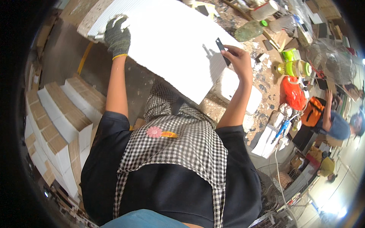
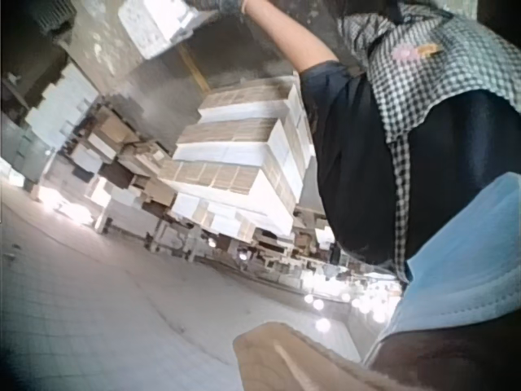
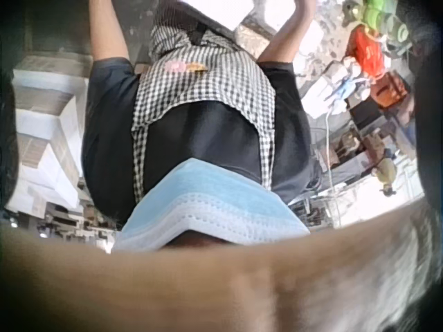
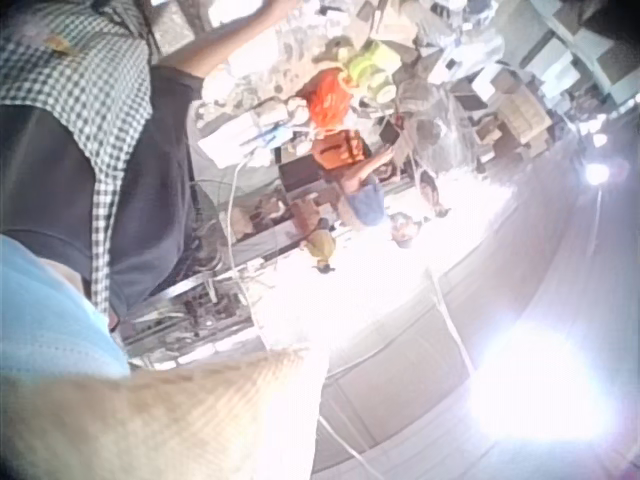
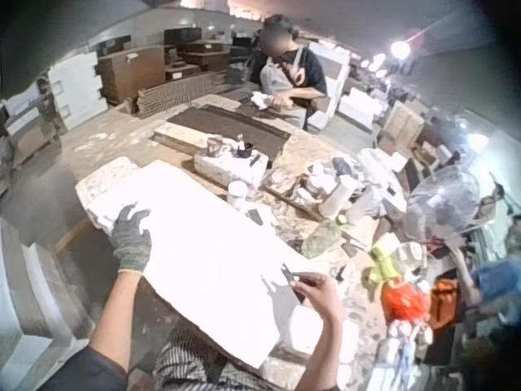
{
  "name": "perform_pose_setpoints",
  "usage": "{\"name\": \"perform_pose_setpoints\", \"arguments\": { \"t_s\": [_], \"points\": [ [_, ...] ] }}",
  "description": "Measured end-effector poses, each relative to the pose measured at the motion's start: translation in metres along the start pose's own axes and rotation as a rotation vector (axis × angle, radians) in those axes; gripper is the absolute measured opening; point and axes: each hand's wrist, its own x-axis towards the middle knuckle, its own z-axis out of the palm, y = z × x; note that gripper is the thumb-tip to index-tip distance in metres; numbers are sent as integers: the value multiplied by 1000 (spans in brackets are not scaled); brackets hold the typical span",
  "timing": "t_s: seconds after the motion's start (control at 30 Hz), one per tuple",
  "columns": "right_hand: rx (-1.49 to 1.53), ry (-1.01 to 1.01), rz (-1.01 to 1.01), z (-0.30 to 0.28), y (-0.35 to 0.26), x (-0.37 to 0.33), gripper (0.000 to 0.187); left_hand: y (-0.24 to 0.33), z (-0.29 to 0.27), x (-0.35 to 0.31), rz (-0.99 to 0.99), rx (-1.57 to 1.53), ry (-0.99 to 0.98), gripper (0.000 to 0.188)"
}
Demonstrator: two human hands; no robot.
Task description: The person uses a utility knife to score and cut a large white foam sheet on a workbench, then wipes the surface with a cloth. The person repeats the cutting and wiping process on smaller foam pieces, separating them and stacking the cut pieces on the table.
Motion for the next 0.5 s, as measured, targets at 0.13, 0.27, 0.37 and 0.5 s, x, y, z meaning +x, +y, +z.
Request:
{"name": "perform_pose_setpoints", "arguments": {
  "t_s": [0.13, 0.27, 0.37, 0.5],
  "points": [
    [100, 225, 48, -50, 44, -36, 33, -3, -2, 4, 105, 9, 22, 43],
    [242, 352, 51, -62, 67, -62, 29, -6, 0, 3, 61, 26, -24, 38],
    [129, 302, 89, -46, 56, -57, 34, -6, 2, 3, 12, 97, -51, 39],
    [-134, 256, 62, -21, 31, -22, 33, -4, 1, 4, 35, 87, -62, 40]
  ]
}}
